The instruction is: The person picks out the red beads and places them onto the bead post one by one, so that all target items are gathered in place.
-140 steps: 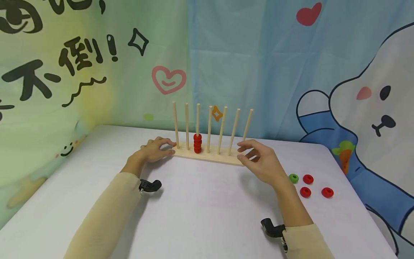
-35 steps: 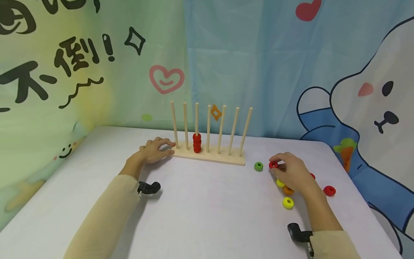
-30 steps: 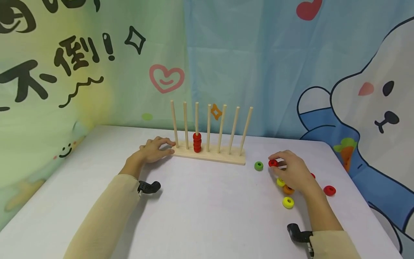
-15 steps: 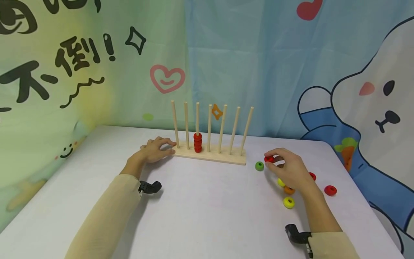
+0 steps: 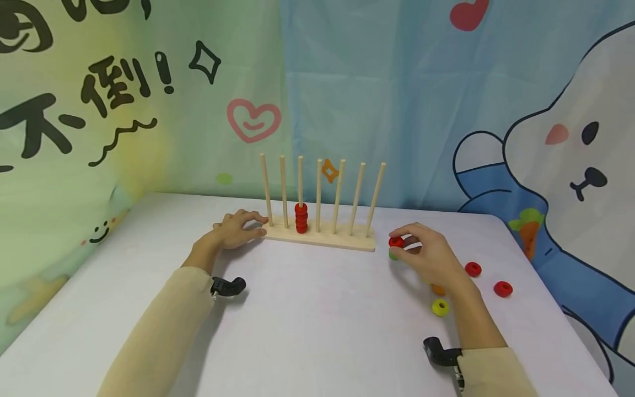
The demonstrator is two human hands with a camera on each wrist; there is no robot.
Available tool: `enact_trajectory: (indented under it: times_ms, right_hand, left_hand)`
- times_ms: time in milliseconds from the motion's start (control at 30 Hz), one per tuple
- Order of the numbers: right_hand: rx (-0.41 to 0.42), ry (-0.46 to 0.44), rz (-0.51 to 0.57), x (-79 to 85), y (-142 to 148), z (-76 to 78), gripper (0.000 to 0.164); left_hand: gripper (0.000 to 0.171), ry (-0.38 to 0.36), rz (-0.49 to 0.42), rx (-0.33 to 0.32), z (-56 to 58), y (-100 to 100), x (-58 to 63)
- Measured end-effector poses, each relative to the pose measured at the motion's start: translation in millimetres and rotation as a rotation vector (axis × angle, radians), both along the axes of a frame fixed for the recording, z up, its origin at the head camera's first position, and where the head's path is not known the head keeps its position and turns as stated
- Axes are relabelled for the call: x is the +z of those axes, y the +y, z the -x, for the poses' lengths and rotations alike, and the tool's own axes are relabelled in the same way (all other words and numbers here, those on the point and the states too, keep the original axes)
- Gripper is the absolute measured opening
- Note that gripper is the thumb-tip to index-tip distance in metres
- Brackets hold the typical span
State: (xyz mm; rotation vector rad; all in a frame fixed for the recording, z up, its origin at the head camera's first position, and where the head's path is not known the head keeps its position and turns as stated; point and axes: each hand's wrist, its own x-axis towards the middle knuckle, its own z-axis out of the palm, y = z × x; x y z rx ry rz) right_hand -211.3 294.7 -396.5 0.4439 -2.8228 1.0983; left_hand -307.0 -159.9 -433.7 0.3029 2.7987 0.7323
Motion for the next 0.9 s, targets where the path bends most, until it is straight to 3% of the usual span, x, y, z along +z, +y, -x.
enact_trajectory:
  times_ms: [200, 433, 900]
  right_hand:
    - [0.011, -0.014, 0.032, -1.3, -7.1, -1.4, 0.033]
    - [0.049, 0.028, 0.092, 8.6, -22.8, -2.3, 0.030]
    - [0.142, 0.054, 0.178, 4.0, -55.6, 14.1, 0.030]
  left_hand:
    - [0.044, 0.006, -0.005, -0.007, -0.5, 2.9, 1.3]
    - [0.044, 0.008, -0.002, -0.001, 0.5, 2.8, 1.6]
    - [0.045, 0.009, -0.015, 0.007, -0.8, -1.2, -3.3]
